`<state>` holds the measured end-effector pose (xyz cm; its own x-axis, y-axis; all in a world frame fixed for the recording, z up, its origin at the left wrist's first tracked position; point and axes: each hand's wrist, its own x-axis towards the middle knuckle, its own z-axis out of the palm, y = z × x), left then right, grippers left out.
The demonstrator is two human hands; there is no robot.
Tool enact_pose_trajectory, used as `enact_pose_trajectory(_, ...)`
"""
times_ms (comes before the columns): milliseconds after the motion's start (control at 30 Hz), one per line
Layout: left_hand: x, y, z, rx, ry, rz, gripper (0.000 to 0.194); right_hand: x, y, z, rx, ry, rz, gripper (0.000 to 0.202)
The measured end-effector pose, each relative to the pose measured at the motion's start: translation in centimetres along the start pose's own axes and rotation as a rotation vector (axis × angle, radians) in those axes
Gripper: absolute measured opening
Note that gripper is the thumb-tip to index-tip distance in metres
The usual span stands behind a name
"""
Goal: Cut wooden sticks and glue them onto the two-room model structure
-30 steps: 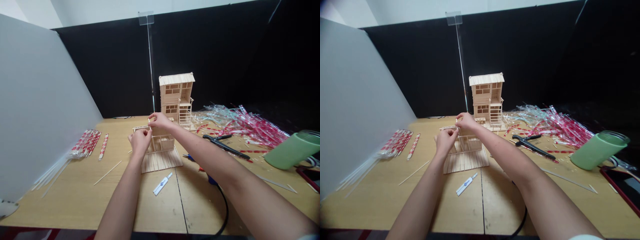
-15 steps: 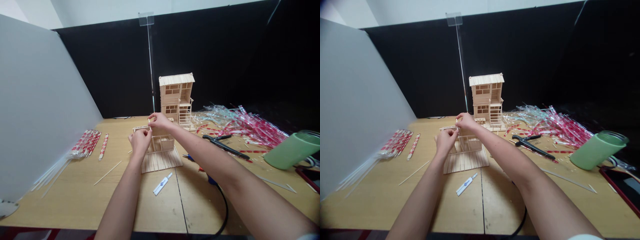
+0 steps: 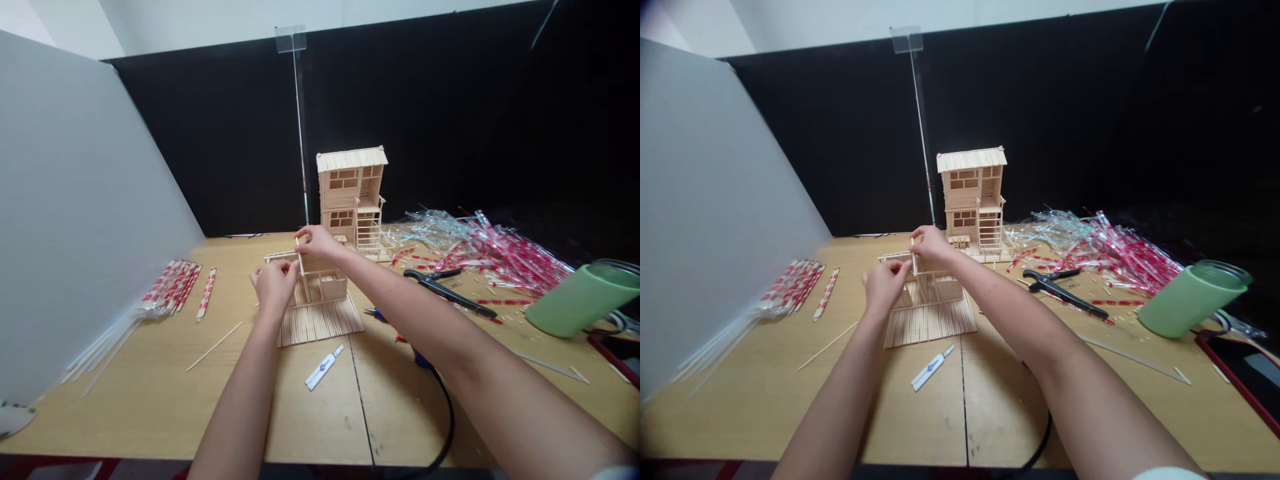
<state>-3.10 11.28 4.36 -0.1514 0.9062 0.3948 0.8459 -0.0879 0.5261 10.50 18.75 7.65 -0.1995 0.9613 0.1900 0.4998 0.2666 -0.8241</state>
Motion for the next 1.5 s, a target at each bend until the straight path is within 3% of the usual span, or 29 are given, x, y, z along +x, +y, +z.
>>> enact_pose_trajectory(200,-0.4,-1.9,-0.9,-0.054,0.095,-0.058,0.033,0.0,0.2,0.0,0.001,0.0,-0.009,0.028)
enact_pose_trajectory(400,-1.5,-3.3,-0.9,-0.181,0.269,0.007,0.02,0.0,0.3,0.1,0.012,-0.001,-0.018,0.027)
enact_pose_trajectory(933,-2.2,-5.7,0.4,-0.272,0.442,0.071,0.023,0.1,0.6,0.3,0.063,-0.002,-0.016,0.031)
enact_pose_trajectory(1333,-2.0,-6.5,0.8,-0.293,0.444,0.034,0.023,0.2,0.9,0.5,0.133,0.005,-0.022,0.029)
enact_pose_trajectory(1500,-2.1,-6.5,0.7,-0.29,0.461,0.039,0.023,-0.6,0.3,-0.4,0.223,0.059,-0.04,0.028)
